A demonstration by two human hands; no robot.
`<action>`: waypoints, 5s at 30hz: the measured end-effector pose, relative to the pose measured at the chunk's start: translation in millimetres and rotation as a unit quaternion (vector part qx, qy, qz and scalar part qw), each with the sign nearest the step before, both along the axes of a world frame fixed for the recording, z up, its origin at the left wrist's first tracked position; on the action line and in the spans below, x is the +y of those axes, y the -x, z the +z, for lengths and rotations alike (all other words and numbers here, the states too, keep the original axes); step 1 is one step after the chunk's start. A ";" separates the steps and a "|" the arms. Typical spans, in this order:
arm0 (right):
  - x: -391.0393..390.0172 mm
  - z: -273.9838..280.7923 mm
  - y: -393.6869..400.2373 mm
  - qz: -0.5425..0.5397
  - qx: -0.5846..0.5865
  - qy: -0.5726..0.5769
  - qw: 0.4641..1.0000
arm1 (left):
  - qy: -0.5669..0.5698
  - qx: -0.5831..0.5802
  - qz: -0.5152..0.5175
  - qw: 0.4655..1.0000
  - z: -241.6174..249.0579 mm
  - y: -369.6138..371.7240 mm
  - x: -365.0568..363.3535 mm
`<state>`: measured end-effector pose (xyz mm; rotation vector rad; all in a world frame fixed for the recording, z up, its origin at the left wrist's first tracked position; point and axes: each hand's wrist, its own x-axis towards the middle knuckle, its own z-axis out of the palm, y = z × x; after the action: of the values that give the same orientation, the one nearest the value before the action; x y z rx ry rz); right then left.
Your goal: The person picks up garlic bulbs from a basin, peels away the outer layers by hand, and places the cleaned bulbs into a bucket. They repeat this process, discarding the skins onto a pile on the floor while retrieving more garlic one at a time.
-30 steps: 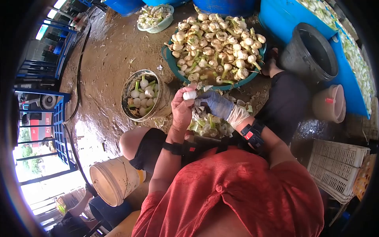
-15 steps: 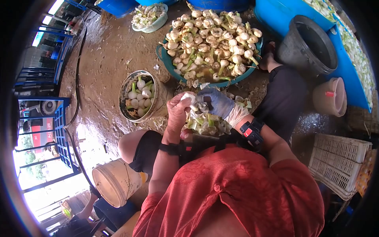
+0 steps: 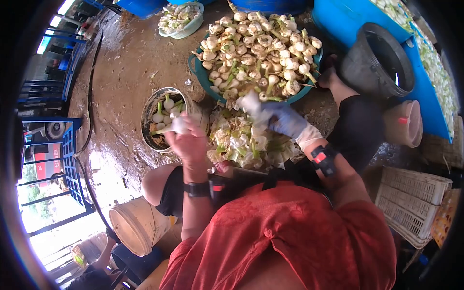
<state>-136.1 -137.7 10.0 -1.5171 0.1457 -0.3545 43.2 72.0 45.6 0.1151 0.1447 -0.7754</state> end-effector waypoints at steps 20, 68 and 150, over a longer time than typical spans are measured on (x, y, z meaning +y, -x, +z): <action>-86.7 -172.5 -151.9 -0.275 0.240 0.267 0.892 | -0.421 -0.162 -0.163 0.878 -31.3 17.1 -54.9; -3.4 -32.6 -47.3 -0.066 0.413 0.473 0.776 | -0.280 -0.348 -0.130 0.886 -12.8 36.5 -46.6; -19.9 -6.7 -31.2 -0.151 0.135 0.135 0.970 | -0.198 -0.291 -0.312 0.883 -20.0 46.6 -47.8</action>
<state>-105.0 -157.5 3.3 -1.8148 0.5688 -0.4204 -3.4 24.2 25.6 0.8077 -0.3309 -1.3120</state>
